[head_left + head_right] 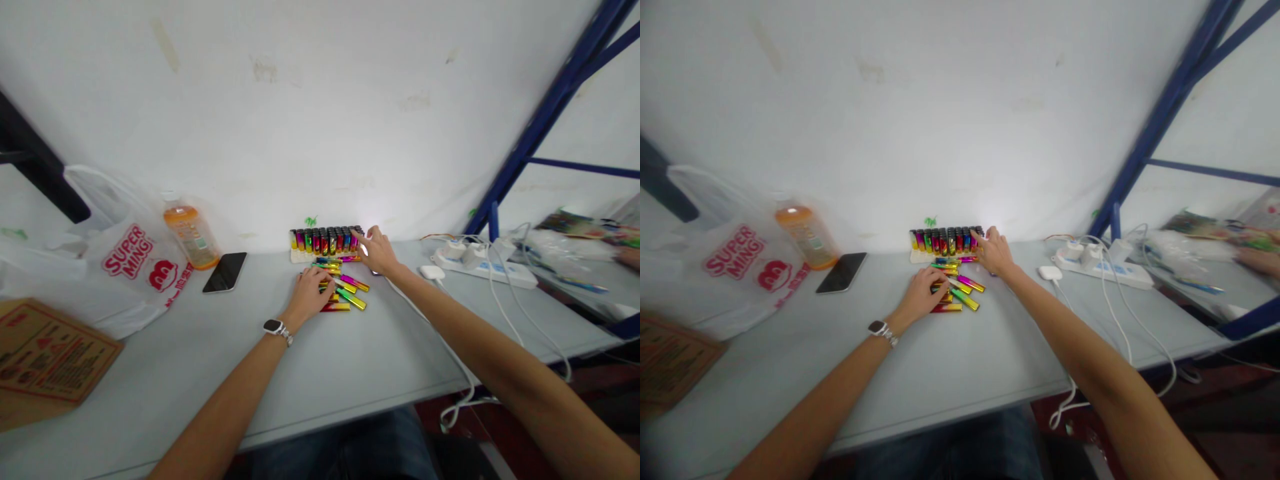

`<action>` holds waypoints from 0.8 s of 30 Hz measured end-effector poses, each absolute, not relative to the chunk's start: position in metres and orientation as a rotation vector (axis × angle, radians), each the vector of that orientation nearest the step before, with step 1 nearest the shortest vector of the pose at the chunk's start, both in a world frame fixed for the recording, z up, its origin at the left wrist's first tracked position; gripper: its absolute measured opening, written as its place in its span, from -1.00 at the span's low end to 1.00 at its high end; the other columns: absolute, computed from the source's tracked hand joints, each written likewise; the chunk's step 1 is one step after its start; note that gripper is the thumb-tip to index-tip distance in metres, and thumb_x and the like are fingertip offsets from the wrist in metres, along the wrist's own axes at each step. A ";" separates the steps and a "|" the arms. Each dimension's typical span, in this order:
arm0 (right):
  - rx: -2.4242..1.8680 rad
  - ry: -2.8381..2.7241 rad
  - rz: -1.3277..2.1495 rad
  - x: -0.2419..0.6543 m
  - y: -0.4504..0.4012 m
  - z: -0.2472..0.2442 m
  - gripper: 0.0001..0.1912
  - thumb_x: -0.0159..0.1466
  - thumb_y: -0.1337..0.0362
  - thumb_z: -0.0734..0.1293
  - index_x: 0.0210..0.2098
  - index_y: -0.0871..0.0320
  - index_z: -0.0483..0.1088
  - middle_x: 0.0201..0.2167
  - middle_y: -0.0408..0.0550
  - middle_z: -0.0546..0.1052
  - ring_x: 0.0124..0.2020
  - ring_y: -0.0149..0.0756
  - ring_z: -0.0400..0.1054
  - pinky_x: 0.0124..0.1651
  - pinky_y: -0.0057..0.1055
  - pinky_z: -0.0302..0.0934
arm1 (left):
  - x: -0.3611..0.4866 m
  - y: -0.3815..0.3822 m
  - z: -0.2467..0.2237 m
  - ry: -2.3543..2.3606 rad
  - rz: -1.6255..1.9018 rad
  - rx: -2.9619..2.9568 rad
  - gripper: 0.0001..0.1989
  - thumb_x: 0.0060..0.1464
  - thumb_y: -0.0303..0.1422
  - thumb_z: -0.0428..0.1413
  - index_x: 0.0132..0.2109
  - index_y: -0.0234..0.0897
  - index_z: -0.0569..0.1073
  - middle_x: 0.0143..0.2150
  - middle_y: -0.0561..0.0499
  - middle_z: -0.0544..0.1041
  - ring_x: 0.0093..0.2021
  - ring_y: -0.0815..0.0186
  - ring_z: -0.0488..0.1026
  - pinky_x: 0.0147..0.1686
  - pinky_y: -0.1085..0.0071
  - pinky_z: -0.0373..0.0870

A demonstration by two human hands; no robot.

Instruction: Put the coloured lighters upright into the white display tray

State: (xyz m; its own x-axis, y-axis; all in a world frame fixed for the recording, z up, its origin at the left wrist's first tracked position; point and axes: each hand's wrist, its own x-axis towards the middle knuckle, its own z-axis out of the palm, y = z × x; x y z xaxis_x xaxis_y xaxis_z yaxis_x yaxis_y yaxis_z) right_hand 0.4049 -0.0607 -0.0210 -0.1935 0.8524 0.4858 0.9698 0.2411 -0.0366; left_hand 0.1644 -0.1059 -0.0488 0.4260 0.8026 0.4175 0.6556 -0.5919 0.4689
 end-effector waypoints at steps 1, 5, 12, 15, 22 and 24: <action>-1.665 -2.140 -0.391 0.403 -0.065 -0.022 -0.40 0.36 0.30 0.21 0.39 0.15 0.19 0.00 0.25 0.32 0.03 0.00 0.20 -0.01 -0.20 0.11 | 0.164 -0.106 -0.049 1.275 0.915 2.450 -0.81 0.26 -0.31 0.06 -0.26 -0.22 0.53 -0.09 -0.07 0.54 -0.03 0.11 0.41 0.05 0.09 0.31; -1.642 -2.293 -0.364 0.394 -0.075 -0.024 -0.49 0.28 0.33 0.26 0.23 0.17 0.38 0.06 0.25 0.35 0.12 0.03 0.17 0.06 -0.17 0.07 | 0.164 -0.105 -0.051 1.279 0.925 2.465 -0.82 0.26 -0.31 0.07 -0.27 -0.21 0.53 -0.09 -0.07 0.54 -0.03 0.11 0.41 0.05 0.10 0.31; -1.727 -2.480 -0.289 0.379 -0.070 -0.010 -0.67 0.22 0.18 0.33 -0.11 0.25 0.54 -0.03 0.28 0.43 0.04 0.06 0.29 0.07 -0.12 0.09 | 0.164 -0.106 -0.050 1.288 0.904 2.454 -0.82 0.26 -0.30 0.06 -0.25 -0.21 0.53 -0.09 -0.07 0.54 -0.02 0.09 0.41 0.04 0.08 0.31; -1.746 -2.458 -0.174 0.376 -0.071 -0.010 -0.69 0.25 0.15 0.30 -0.15 0.24 0.48 -0.07 0.25 0.48 -0.04 0.03 0.34 0.00 -0.13 0.14 | 0.163 -0.105 -0.050 1.273 0.913 2.454 -0.83 0.26 -0.32 0.07 -0.26 -0.22 0.52 -0.08 -0.08 0.54 -0.03 0.10 0.41 0.05 0.08 0.31; -1.423 -1.654 0.470 0.358 -0.077 -0.025 -0.85 0.29 0.13 0.17 -0.29 0.07 0.20 -0.48 -0.16 0.42 -0.42 -0.26 0.30 -0.34 -0.37 0.15 | 0.163 -0.104 -0.052 1.266 0.927 2.476 -0.82 0.27 -0.31 0.06 -0.27 -0.21 0.52 -0.10 -0.07 0.53 -0.03 0.10 0.42 0.04 0.09 0.33; -1.199 -1.427 0.674 0.345 -0.083 -0.025 -0.85 0.26 0.11 0.18 -0.31 0.04 0.15 -0.50 -0.22 0.42 -0.42 -0.30 0.34 -0.35 -0.40 0.19 | 0.163 -0.105 -0.051 1.283 0.919 2.477 -0.82 0.27 -0.31 0.06 -0.26 -0.22 0.53 -0.10 -0.08 0.53 -0.05 0.09 0.42 0.02 0.09 0.34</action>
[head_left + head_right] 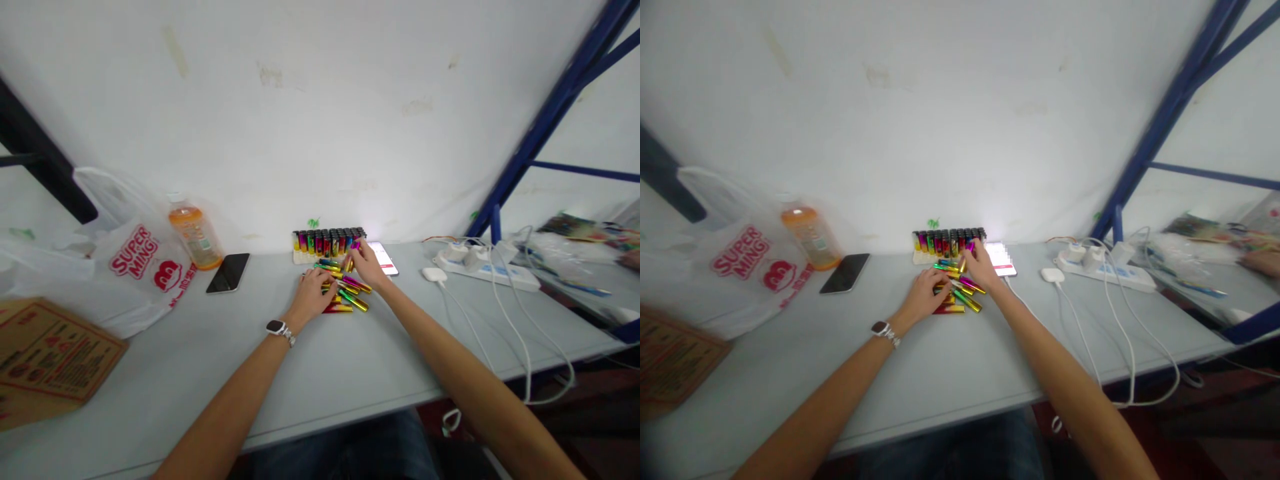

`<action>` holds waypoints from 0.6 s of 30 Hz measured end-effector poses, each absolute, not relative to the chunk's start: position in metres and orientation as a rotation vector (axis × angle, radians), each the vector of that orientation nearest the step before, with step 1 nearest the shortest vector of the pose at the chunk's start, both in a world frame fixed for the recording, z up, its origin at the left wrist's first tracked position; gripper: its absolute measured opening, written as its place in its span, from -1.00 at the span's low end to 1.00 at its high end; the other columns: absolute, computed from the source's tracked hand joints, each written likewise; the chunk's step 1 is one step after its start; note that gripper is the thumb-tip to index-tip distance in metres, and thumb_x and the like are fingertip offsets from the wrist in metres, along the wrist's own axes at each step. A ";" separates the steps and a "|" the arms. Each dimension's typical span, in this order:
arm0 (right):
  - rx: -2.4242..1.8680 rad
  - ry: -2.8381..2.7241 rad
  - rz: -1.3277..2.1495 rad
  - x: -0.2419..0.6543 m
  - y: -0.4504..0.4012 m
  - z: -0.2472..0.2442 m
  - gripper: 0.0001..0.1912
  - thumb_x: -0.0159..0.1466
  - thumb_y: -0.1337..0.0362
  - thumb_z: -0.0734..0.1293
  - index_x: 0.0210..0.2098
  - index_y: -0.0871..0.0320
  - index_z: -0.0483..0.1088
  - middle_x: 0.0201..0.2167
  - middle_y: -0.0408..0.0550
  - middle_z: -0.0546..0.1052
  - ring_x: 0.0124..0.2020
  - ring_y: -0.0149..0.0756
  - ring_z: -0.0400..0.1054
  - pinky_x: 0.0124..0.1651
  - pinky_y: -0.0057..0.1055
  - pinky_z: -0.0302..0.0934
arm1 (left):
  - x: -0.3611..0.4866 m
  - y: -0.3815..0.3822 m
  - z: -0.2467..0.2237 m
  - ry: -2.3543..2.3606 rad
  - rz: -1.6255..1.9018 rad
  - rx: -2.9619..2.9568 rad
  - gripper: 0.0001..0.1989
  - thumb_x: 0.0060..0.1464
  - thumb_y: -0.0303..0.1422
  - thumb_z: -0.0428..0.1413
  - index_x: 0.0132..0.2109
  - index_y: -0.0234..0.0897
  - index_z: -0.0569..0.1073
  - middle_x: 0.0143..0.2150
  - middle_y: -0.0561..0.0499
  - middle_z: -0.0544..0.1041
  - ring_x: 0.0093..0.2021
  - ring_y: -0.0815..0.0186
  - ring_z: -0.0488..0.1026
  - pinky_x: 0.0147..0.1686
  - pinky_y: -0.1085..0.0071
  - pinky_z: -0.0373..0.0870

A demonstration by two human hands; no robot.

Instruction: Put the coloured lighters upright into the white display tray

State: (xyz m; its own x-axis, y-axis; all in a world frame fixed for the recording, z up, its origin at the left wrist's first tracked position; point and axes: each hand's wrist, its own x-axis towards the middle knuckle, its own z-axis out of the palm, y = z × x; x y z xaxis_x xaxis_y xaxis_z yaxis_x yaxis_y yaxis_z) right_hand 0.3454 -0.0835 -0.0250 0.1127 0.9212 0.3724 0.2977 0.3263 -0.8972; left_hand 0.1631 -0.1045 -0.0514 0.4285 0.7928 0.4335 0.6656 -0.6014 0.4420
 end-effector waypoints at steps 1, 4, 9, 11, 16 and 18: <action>-1.107 -1.330 0.774 0.339 -0.087 -0.024 -0.83 0.24 0.10 0.19 -0.30 0.03 0.13 -0.51 -0.24 0.42 -0.43 -0.31 0.36 -0.35 -0.41 0.22 | 0.163 -0.105 -0.051 1.288 0.917 2.478 -0.82 0.26 -0.31 0.06 -0.26 -0.22 0.53 -0.10 -0.08 0.53 -0.06 0.10 0.42 0.01 0.09 0.34; -0.917 -1.174 0.982 0.326 -0.100 -0.018 -0.75 0.21 0.04 0.26 -0.21 0.01 0.19 -0.54 -0.29 0.41 -0.54 -0.35 0.34 -0.44 -0.43 0.21 | 0.164 -0.105 -0.051 1.291 0.914 2.482 -0.82 0.26 -0.31 0.07 -0.26 -0.21 0.53 -0.12 -0.08 0.52 -0.07 0.11 0.42 0.00 0.11 0.34; -0.987 -1.066 1.061 0.327 -0.112 -0.022 -0.60 0.21 -0.15 0.30 -0.38 0.05 0.25 -0.70 -0.39 0.06 -0.72 -0.49 -0.12 -0.64 -0.47 -0.18 | 0.165 -0.104 -0.051 1.278 0.916 2.486 -0.81 0.27 -0.30 0.06 -0.26 -0.21 0.53 -0.12 -0.08 0.52 -0.06 0.11 0.41 0.02 0.11 0.34; -1.087 -1.083 0.969 0.331 -0.113 -0.028 -0.51 0.21 -0.18 0.29 -0.54 0.06 0.13 -0.71 -0.36 0.01 -0.69 -0.50 -0.14 -0.62 -0.43 -0.22 | 0.165 -0.104 -0.050 1.273 0.908 2.488 -0.82 0.26 -0.30 0.07 -0.26 -0.21 0.53 -0.13 -0.07 0.52 -0.06 0.10 0.42 0.02 0.11 0.34; -1.259 -1.253 0.620 0.330 -0.113 -0.038 -0.60 0.24 0.07 0.23 -0.63 0.07 0.08 -0.69 -0.27 0.10 -0.59 -0.43 -0.01 -0.51 -0.39 -0.15 | 0.167 -0.104 -0.051 1.289 0.894 2.491 -0.80 0.28 -0.29 0.05 -0.25 -0.22 0.54 -0.09 -0.09 0.53 -0.04 0.09 0.41 0.03 0.09 0.33; -1.263 -1.288 0.550 0.328 -0.114 -0.039 -0.65 0.24 0.12 0.20 -0.62 0.08 0.10 -0.67 -0.25 0.13 -0.55 -0.42 0.03 -0.49 -0.39 -0.13 | 0.167 -0.104 -0.051 1.288 0.894 2.491 -0.79 0.28 -0.29 0.05 -0.25 -0.23 0.54 -0.10 -0.09 0.53 -0.06 0.10 0.41 0.01 0.10 0.33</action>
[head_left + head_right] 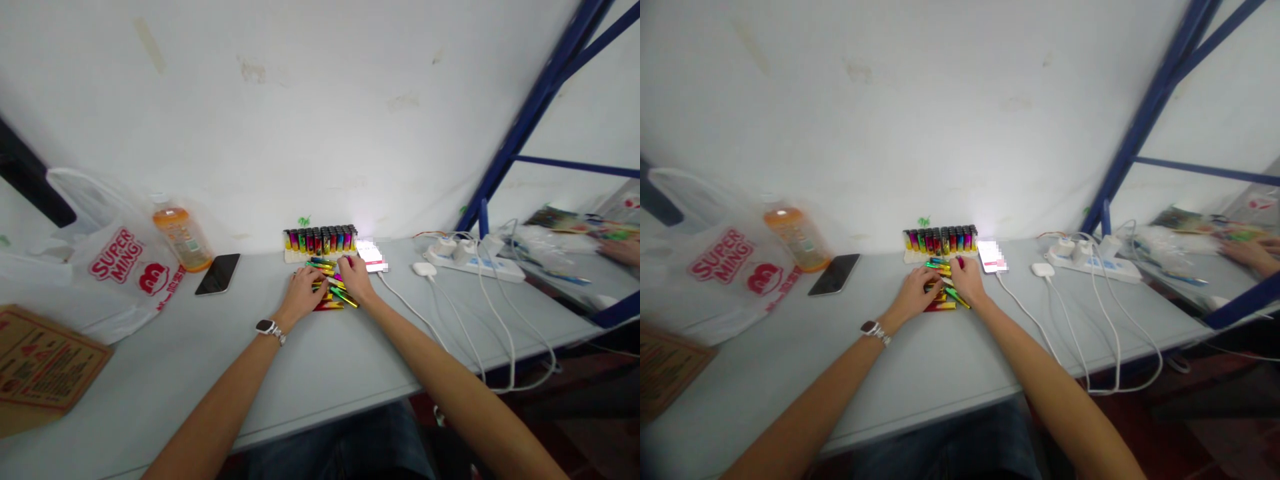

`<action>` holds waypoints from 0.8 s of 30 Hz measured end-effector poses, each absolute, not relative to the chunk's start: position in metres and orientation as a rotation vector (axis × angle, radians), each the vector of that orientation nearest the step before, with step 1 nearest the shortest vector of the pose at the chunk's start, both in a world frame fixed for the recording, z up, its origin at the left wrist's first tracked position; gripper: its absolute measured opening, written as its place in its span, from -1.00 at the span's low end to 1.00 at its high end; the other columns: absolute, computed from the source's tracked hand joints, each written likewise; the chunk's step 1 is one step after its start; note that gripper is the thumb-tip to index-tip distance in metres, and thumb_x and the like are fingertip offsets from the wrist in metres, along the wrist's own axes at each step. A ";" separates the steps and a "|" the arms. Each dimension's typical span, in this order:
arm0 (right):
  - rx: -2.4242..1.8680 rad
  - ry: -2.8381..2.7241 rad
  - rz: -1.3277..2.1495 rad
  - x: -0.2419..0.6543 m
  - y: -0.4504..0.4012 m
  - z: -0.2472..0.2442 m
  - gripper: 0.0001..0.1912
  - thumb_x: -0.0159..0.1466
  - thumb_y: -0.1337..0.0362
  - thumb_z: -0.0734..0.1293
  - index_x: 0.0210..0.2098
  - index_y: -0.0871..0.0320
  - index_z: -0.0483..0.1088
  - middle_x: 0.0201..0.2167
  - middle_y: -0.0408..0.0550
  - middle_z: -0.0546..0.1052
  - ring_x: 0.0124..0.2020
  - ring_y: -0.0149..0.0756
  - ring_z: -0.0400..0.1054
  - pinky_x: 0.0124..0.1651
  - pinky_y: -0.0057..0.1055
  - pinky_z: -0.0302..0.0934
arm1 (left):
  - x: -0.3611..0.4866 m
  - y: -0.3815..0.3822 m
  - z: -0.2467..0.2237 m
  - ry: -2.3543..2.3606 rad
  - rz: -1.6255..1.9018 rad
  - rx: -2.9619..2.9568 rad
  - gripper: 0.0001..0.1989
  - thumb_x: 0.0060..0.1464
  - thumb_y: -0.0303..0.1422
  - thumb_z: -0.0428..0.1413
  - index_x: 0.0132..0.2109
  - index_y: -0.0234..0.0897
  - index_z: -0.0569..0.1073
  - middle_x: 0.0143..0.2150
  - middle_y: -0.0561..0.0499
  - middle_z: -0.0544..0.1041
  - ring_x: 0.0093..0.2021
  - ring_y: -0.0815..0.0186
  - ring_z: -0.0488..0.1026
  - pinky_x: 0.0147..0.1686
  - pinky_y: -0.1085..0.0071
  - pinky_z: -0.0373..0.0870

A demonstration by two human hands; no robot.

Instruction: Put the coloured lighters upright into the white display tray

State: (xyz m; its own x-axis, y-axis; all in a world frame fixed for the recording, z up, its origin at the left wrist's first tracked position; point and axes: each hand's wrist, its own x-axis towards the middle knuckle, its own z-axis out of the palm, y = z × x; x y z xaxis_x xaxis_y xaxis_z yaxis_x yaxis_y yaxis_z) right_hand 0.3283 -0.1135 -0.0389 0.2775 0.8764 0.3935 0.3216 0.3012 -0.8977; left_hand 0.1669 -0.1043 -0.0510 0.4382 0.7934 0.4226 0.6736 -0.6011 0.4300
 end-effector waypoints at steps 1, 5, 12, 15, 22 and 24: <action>-1.249 -1.292 0.534 0.327 -0.114 -0.039 -0.65 0.25 0.11 0.19 -0.61 0.08 0.12 -0.65 -0.25 0.14 -0.54 -0.41 0.05 -0.47 -0.40 -0.12 | 0.167 -0.104 -0.051 1.285 0.894 2.492 -0.79 0.28 -0.29 0.05 -0.24 -0.23 0.54 -0.10 -0.09 0.53 -0.06 0.10 0.41 0.01 0.10 0.33; -1.183 -1.284 0.595 0.327 -0.118 -0.040 -0.53 0.29 -0.08 0.23 -0.58 0.10 0.15 -0.64 -0.26 0.15 -0.53 -0.42 0.04 -0.45 -0.40 -0.06 | 0.166 -0.104 -0.050 1.272 0.887 2.504 -0.81 0.27 -0.30 0.07 -0.23 -0.23 0.54 -0.09 -0.08 0.53 -0.05 0.11 0.41 0.02 0.12 0.33; -1.196 -1.277 0.623 0.328 -0.119 -0.042 -0.46 0.28 -0.16 0.24 -0.60 0.10 0.13 -0.65 -0.27 0.12 -0.55 -0.44 0.00 -0.46 -0.40 -0.08 | 0.166 -0.104 -0.050 1.292 0.871 2.495 -0.79 0.29 -0.30 0.05 -0.23 -0.23 0.55 -0.08 -0.08 0.53 -0.04 0.11 0.40 0.03 0.10 0.33; -1.250 -1.275 0.596 0.328 -0.117 -0.041 -0.55 0.30 -0.02 0.21 -0.60 0.09 0.13 -0.66 -0.26 0.12 -0.55 -0.42 0.02 -0.47 -0.40 -0.10 | 0.166 -0.105 -0.050 1.288 0.866 2.489 -0.79 0.29 -0.30 0.04 -0.22 -0.24 0.55 -0.08 -0.09 0.53 -0.04 0.10 0.40 0.04 0.08 0.33; -1.188 -1.167 0.740 0.329 -0.114 -0.041 -0.56 0.28 -0.08 0.23 -0.56 0.09 0.21 -0.67 -0.27 0.12 -0.60 -0.43 0.00 -0.53 -0.42 -0.12 | 0.166 -0.106 -0.047 1.301 0.838 2.481 -0.80 0.29 -0.29 0.05 -0.22 -0.24 0.54 -0.07 -0.09 0.52 -0.01 0.09 0.40 0.07 0.08 0.31; -1.095 -1.094 0.976 0.329 -0.113 -0.040 -0.45 0.28 -0.26 0.17 -0.44 0.11 0.33 -0.69 -0.31 0.09 -0.67 -0.45 -0.06 -0.59 -0.43 -0.17 | 0.166 -0.106 -0.048 1.298 0.843 2.481 -0.80 0.29 -0.29 0.05 -0.23 -0.23 0.54 -0.08 -0.08 0.52 -0.03 0.10 0.40 0.05 0.09 0.32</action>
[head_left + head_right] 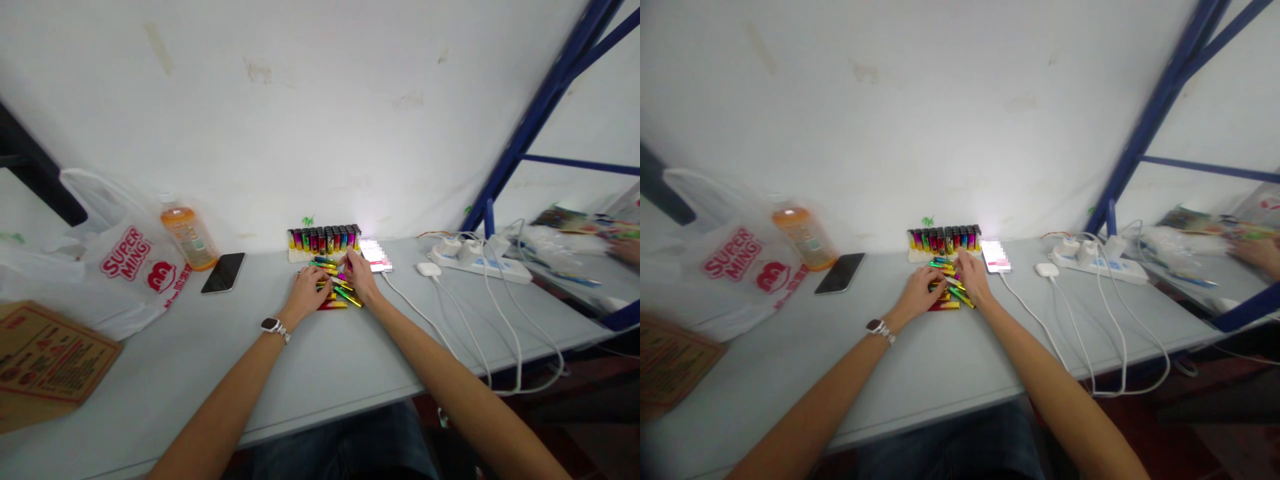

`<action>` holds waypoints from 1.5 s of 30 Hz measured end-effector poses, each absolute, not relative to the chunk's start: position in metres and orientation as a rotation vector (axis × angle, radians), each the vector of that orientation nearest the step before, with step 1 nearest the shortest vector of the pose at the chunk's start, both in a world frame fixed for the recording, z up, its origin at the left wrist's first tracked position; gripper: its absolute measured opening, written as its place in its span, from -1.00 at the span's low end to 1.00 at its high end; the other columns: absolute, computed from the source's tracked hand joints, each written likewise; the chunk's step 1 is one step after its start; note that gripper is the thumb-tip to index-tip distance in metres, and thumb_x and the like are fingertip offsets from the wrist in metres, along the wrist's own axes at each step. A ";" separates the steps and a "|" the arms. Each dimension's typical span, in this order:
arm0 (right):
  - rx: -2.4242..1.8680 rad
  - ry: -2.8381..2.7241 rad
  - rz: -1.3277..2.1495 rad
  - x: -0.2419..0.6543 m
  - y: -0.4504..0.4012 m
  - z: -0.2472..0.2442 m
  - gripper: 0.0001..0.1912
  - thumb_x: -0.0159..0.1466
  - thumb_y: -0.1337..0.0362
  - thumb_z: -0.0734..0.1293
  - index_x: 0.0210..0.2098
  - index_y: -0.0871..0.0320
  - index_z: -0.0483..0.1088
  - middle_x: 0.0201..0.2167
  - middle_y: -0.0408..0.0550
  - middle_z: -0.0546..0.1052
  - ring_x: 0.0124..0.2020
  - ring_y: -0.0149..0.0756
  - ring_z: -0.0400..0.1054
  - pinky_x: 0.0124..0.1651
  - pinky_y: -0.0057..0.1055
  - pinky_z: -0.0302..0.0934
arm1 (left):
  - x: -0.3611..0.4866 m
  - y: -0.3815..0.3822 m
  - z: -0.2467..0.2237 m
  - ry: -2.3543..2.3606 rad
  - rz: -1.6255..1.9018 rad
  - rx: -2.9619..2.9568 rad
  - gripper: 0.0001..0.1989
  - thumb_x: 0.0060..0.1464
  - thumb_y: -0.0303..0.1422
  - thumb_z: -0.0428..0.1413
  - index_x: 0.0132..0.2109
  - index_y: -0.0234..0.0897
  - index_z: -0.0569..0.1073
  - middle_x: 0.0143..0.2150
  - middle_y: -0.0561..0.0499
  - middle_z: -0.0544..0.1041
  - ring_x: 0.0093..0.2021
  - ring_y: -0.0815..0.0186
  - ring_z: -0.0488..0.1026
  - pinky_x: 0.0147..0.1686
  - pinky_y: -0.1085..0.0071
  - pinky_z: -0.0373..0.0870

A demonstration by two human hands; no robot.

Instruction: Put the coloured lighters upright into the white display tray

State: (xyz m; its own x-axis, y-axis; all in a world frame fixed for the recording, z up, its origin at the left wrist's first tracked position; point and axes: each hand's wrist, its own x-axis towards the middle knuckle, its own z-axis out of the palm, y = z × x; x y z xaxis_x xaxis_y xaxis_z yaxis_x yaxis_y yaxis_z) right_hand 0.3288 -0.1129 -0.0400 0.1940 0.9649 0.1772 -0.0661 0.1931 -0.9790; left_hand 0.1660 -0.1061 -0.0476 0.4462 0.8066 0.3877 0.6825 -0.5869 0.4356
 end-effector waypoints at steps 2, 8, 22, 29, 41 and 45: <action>-1.008 -1.024 1.126 0.329 -0.112 -0.038 -0.34 0.24 -0.36 0.13 -0.25 0.11 0.40 -0.69 -0.33 0.11 -0.70 -0.45 -0.06 -0.61 -0.45 -0.15 | 0.166 -0.106 -0.048 1.290 0.855 2.486 -0.80 0.29 -0.29 0.05 -0.23 -0.22 0.54 -0.09 -0.08 0.52 -0.04 0.10 0.40 0.04 0.10 0.33; -1.003 -1.217 0.890 0.336 -0.108 -0.035 -0.42 0.21 -0.27 0.29 -0.15 0.12 0.46 -0.57 -0.22 0.36 -0.54 -0.38 0.25 -0.46 -0.43 0.14 | 0.164 -0.106 -0.049 1.291 0.868 2.478 -0.81 0.27 -0.30 0.06 -0.25 -0.23 0.54 -0.09 -0.08 0.53 -0.04 0.11 0.41 0.04 0.11 0.33; -1.232 -1.613 0.222 0.361 -0.030 -0.027 -0.71 0.25 0.18 0.34 -0.14 0.16 0.62 -0.21 0.03 0.63 -0.30 -0.24 0.43 -0.15 -0.29 0.33 | 0.161 -0.106 -0.047 1.287 0.862 2.467 -0.82 0.27 -0.31 0.06 -0.24 -0.23 0.54 -0.08 -0.09 0.53 -0.03 0.11 0.41 0.05 0.09 0.33; -1.228 -1.849 0.111 0.365 -0.022 -0.018 -0.77 0.28 0.26 0.33 -0.16 0.15 0.61 -0.25 0.03 0.61 -0.30 -0.23 0.40 -0.09 -0.26 0.27 | 0.159 -0.104 -0.050 1.274 0.861 2.467 -0.81 0.27 -0.30 0.05 -0.24 -0.21 0.54 -0.08 -0.08 0.53 -0.02 0.10 0.41 0.07 0.08 0.33; -1.280 -1.803 0.122 0.369 -0.022 -0.024 -0.91 0.20 0.26 0.38 -0.33 0.15 0.49 -0.29 -0.04 0.43 -0.28 -0.26 0.33 -0.10 -0.29 0.28 | 0.160 -0.104 -0.050 1.277 0.857 2.464 -0.80 0.28 -0.29 0.05 -0.24 -0.23 0.55 -0.08 -0.09 0.53 -0.02 0.11 0.41 0.07 0.09 0.32; -1.317 -1.828 -0.069 0.369 -0.033 -0.026 -0.76 0.31 0.18 0.31 -0.20 0.17 0.56 -0.12 0.05 0.30 -0.16 -0.20 0.34 0.00 -0.26 0.29 | 0.158 -0.103 -0.050 1.284 0.899 2.452 -0.82 0.27 -0.31 0.06 -0.24 -0.23 0.54 -0.08 -0.08 0.53 -0.01 0.11 0.42 0.07 0.11 0.32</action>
